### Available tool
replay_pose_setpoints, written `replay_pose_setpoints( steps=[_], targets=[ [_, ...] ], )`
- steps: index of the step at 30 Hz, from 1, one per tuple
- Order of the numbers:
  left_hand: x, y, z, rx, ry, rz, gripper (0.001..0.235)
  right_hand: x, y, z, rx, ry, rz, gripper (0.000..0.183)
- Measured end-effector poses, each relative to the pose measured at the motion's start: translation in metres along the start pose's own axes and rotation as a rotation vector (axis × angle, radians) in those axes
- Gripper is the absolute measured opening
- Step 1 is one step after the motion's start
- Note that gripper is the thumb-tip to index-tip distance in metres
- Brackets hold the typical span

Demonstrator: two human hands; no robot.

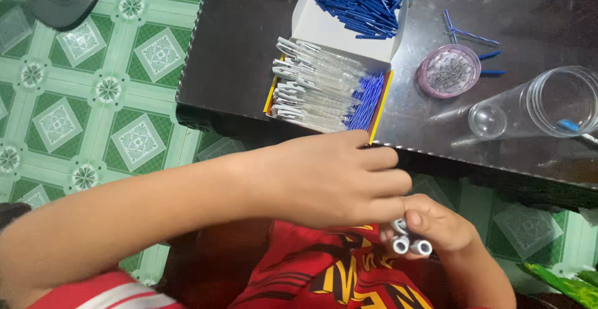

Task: The person assembles pens by inserting blue ink cartridges into clear plastic barrels. They pick up barrels and cartridges from a box and the table, insert the cartridges, and place the assembled pens into a clear plastic cup.

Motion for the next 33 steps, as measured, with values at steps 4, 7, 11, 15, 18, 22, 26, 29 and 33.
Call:
replay_pose_setpoints(
  steps=[4, 7, 11, 15, 18, 22, 26, 29, 33],
  targets=[
    [-0.005, 0.017, 0.003, -0.034, -0.062, 0.035, 0.013, -0.018, -0.007, 0.000, -0.033, -0.100, -0.080, 0.069],
    [-0.017, 0.025, 0.002, -0.002, -0.106, -0.051, 0.019, -0.018, -0.005, -0.004, 0.038, -0.111, -0.130, 0.060],
    [-0.035, 0.027, -0.007, 0.076, -0.155, -0.174, 0.030, -0.019, -0.001, -0.008, -0.023, -0.030, -0.141, 0.060],
    [-0.039, 0.021, -0.010, 0.311, -0.164, -0.240, 0.041, -0.049, -0.041, 0.003, 0.182, -0.008, -0.597, 0.050],
    [-0.035, -0.001, -0.007, 0.713, -0.231, -0.483, 0.038, -0.043, -0.051, 0.000, 0.297, 0.235, -0.929, 0.046],
    [-0.039, -0.011, -0.012, 0.983, -0.482, -0.559, 0.041, -0.034, -0.050, -0.001, 0.349, 0.366, -1.099, 0.044],
    [-0.029, -0.011, -0.011, 0.713, -0.334, -0.460, 0.034, -0.034, -0.047, -0.001, 0.448, 0.375, -1.096, 0.041],
    [-0.038, -0.001, -0.017, 0.447, -0.155, -0.228, 0.020, -0.037, -0.048, 0.005, 0.415, 0.347, -1.070, 0.039],
    [-0.028, -0.005, -0.018, 0.399, -0.039, -0.111, 0.011, -0.033, -0.047, 0.002, 0.375, 0.408, -1.133, 0.040]
  ],
)
Point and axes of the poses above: each hand's wrist, its own z-axis towards the middle knuckle, its own x-axis out of the back of the hand, y = z × x, the point moved 5 cm from there along z, towards the middle knuckle, and after that the axes turned 14 degrees about z, right-handed, at the moved point
